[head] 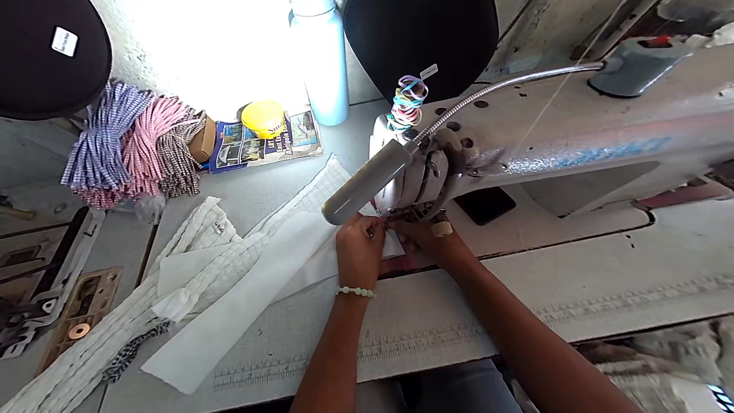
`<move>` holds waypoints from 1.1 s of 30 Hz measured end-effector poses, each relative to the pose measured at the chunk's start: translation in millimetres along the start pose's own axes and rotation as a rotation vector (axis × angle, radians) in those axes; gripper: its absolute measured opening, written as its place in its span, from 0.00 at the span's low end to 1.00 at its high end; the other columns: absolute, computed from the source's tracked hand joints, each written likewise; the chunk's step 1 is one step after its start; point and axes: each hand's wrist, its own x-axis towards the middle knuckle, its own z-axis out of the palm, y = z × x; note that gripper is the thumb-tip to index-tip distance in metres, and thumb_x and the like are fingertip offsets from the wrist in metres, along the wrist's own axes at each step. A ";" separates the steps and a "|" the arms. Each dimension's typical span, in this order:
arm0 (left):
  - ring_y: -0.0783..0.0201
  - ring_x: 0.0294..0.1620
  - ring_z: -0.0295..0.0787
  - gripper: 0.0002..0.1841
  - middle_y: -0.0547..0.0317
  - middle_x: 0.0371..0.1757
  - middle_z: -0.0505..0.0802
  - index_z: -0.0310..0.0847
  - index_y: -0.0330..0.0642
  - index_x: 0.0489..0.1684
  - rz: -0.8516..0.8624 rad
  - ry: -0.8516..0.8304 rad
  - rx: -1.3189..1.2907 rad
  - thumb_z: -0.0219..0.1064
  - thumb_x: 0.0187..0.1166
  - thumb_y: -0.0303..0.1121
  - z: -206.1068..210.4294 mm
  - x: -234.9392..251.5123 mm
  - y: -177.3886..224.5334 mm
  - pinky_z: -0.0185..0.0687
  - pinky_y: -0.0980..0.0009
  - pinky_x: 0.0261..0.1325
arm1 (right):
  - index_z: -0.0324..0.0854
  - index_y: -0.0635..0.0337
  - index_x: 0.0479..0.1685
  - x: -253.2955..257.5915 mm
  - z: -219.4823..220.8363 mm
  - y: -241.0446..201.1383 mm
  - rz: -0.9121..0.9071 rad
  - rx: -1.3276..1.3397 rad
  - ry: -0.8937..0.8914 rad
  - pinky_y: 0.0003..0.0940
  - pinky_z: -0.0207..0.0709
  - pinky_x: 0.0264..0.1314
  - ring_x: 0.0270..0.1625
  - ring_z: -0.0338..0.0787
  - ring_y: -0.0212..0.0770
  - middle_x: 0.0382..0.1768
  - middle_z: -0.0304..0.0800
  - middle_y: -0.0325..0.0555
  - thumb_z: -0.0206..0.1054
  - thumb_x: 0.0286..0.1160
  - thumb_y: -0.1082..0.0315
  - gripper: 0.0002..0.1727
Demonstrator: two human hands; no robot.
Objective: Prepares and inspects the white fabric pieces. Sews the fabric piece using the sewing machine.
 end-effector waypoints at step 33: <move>0.71 0.30 0.80 0.05 0.56 0.28 0.86 0.93 0.35 0.30 -0.062 -0.020 -0.034 0.73 0.74 0.27 -0.6 1.1 2.4 0.76 0.75 0.40 | 0.84 0.68 0.45 -2.3 0.8 -2.9 0.020 0.022 -0.002 0.18 0.76 0.21 0.16 0.80 0.26 0.21 0.84 0.40 0.72 0.76 0.75 0.06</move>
